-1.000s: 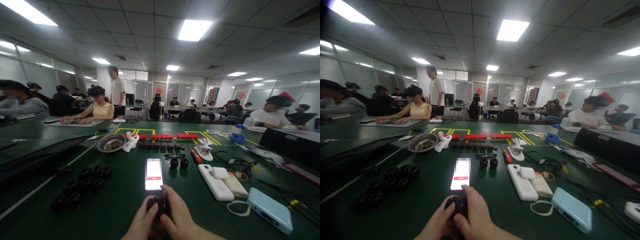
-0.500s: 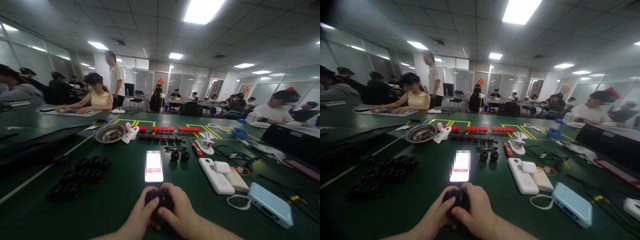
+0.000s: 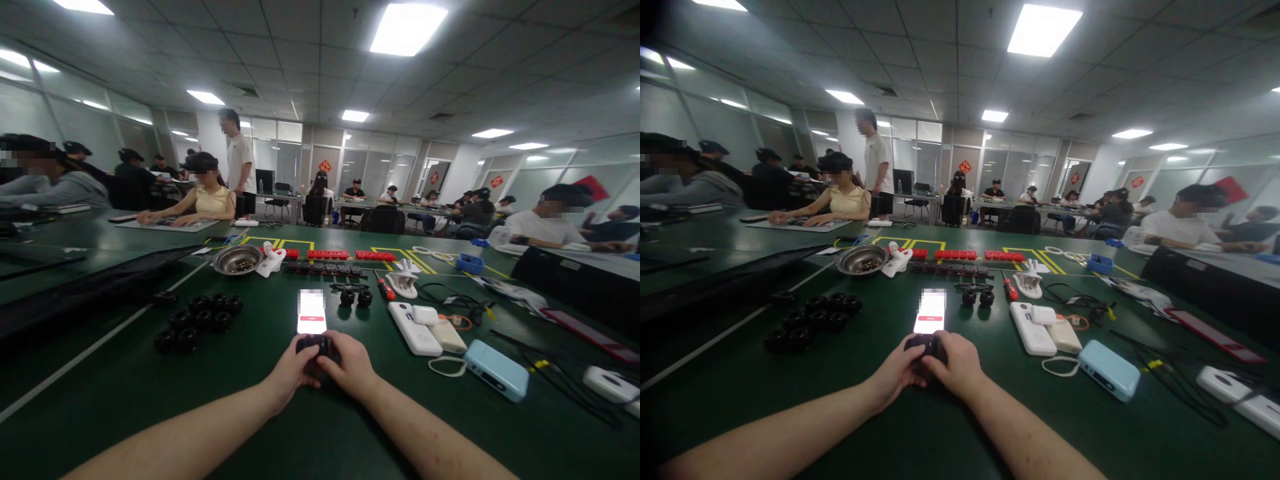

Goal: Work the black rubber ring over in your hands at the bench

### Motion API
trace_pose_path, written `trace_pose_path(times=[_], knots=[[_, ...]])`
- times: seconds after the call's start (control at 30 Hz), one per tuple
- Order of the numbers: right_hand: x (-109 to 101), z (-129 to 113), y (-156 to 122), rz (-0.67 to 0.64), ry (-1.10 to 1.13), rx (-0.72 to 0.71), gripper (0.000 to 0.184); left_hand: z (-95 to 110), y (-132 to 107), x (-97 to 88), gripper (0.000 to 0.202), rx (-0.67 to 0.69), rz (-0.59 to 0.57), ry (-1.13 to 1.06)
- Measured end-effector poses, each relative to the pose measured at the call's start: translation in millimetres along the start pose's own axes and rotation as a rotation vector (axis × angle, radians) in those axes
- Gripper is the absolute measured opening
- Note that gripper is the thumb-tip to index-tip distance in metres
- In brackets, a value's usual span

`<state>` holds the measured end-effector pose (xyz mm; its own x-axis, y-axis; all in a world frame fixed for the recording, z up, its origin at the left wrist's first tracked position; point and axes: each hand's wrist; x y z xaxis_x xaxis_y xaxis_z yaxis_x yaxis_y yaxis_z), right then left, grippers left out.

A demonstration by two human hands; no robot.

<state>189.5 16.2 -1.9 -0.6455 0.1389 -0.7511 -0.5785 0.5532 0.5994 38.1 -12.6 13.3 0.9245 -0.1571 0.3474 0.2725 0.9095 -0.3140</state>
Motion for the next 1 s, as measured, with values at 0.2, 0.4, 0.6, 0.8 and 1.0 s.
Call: trace_pose_path(times=[0.2, 0.4, 0.6, 0.8, 1.0], knots=[[-6.9, -1.3, -0.6, -0.053, 0.026, -0.129, 0.044, -3.8, 9.2, -2.9, 0.037, -0.033, -0.014, 0.008], [-5.7, 4.2, -2.9, 0.044, 0.127, 0.013, 0.053, -4.3, 10.2, -5.8, 0.04, -0.035, -0.029, 0.012], [-6.3, 0.6, 0.4, -0.02, 0.089, -0.037, 0.03, -3.5, 13.5, -8.9, 0.045, -0.069, -0.05, 0.014], [-6.6, -5.2, -1.7, 0.048, 0.096, -0.102, 0.046, -3.8, 11.6, -9.7, 0.036, -0.06, -0.027, 0.031], [1.1, -2.0, -3.4, -0.027, 0.112, 0.108, 0.037, -3.5, 4.8, -9.5, 0.046, -0.039, 0.012, -0.003]])
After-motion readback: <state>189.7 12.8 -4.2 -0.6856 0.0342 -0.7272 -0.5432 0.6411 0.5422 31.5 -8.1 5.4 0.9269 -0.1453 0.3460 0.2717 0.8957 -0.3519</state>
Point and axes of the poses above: each hand's wrist, its own y-axis towards the middle knuckle, its own x-axis out of the palm, z = x × y, and after that the axes turned 9 degrees about -x, right-handed
